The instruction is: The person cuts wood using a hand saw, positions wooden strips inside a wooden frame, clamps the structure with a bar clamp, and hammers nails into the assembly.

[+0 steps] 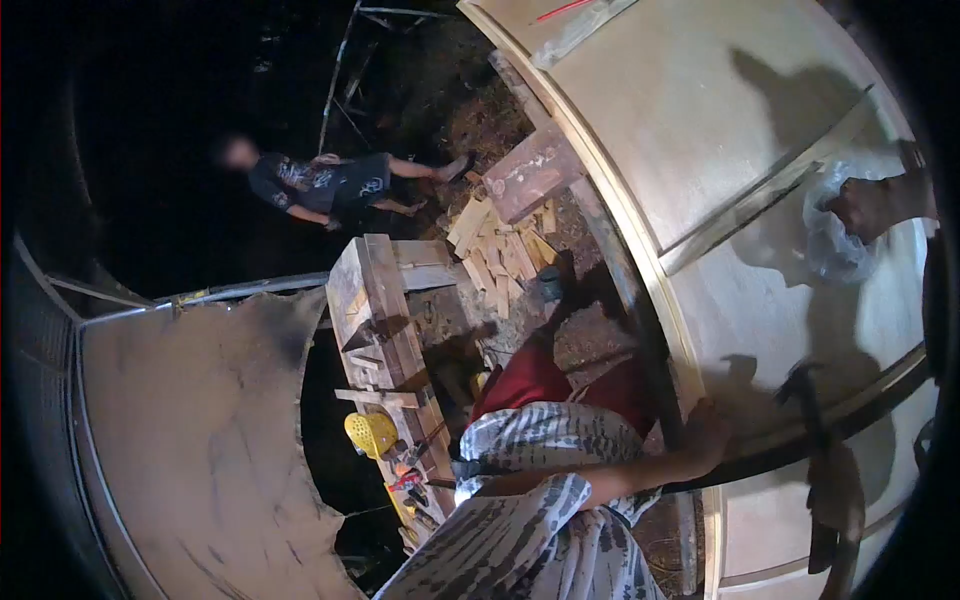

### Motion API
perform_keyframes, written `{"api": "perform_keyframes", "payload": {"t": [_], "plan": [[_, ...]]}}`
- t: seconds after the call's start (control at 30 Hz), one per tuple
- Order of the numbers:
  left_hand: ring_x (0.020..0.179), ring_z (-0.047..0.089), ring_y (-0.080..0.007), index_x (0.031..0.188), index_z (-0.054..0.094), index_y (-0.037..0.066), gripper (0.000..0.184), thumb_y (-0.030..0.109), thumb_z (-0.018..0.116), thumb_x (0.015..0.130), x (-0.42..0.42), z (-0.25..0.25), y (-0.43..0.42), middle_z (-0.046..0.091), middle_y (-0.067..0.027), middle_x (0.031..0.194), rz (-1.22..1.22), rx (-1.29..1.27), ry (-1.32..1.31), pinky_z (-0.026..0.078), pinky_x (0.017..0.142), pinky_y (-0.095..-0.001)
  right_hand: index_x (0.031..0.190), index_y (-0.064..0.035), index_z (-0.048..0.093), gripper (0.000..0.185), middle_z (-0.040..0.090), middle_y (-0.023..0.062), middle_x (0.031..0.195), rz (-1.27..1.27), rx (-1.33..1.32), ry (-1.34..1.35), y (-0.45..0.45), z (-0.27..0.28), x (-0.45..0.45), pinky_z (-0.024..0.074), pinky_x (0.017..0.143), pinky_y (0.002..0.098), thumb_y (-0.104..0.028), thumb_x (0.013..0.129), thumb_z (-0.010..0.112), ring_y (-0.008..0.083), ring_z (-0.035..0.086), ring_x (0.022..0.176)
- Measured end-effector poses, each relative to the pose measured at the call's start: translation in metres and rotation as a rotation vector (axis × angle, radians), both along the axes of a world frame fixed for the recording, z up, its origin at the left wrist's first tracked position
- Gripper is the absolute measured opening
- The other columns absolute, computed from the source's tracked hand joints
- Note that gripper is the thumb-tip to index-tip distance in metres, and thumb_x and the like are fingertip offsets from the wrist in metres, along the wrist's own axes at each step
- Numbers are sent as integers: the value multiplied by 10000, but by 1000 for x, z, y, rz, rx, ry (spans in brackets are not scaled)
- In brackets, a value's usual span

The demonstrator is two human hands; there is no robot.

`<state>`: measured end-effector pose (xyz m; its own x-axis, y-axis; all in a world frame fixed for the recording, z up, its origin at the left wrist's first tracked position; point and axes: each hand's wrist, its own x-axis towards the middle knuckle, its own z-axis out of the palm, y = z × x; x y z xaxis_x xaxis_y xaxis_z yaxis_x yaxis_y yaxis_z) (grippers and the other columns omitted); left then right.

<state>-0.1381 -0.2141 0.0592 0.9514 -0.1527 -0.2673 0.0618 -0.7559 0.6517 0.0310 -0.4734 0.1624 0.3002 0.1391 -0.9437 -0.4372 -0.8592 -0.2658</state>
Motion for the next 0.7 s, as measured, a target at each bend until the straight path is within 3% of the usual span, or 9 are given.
{"api": "perform_keyframes", "payload": {"t": [0.17,0.3,0.33,0.4,0.43,0.47,0.57,0.63,0.7], "plan": [[1180,582,-358,1104,697,95,273,253,707,881,25,11,49,657,-158,1177,35,32,-229,445,1004,-546,1292,-6,531,294,600,94,748,164,36,-39,26,40,8,526,535,416,-221,1090,520,226,593,542],[1200,568,-369,1170,668,90,338,269,709,887,79,11,92,634,-174,1239,188,163,-428,438,1014,-559,1285,-14,512,297,633,119,772,285,-42,78,47,76,28,530,543,431,-242,1095,524,243,617,553],[1233,538,-363,1221,643,103,399,271,744,874,95,16,95,607,-155,1274,233,218,-334,399,1048,-545,1281,-20,514,283,628,116,768,132,66,-59,26,78,30,528,540,428,-232,1094,522,243,614,556],[1266,508,-357,1271,617,116,468,273,779,861,110,12,92,579,-137,1308,269,266,-213,360,1082,-532,1268,-29,508,249,606,106,742,66,6,-306,36,98,41,537,545,406,-200,1087,518,233,607,578],[1266,512,-352,1287,609,119,484,272,779,860,108,9,102,571,-128,1319,253,310,-239,359,1079,-532,1268,-29,508,249,606,106,742,74,-17,-290,37,95,24,537,545,406,-200,1087,518,233,607,578],[1265,515,-346,1303,600,122,501,271,779,860,111,9,104,563,-118,1330,238,369,-285,359,1076,-532,1273,-22,499,256,614,114,743,367,171,-582,17,76,-1,544,551,408,-195,1085,517,236,619,581],[1271,513,-339,1306,595,129,479,249,756,871,106,7,106,571,-115,1311,264,352,-264,358,1074,-543,1303,-14,498,294,650,147,761,528,71,-83,37,49,-30,556,564,429,-208,1084,527,268,656,562],[1261,521,-339,1309,592,135,469,238,741,877,115,6,112,577,-113,1299,252,324,-283,365,1066,-543,1307,-15,502,297,660,156,763,301,-39,73,59,81,7,554,560,433,-217,1090,522,283,671,557],[1251,528,-340,1313,590,140,459,226,727,883,107,5,116,582,-111,1288,239,309,-265,373,1057,-543,1266,-10,509,274,585,66,706,192,-34,-178,71,107,26,508,515,403,-239,1117,495,192,576,499]]}}
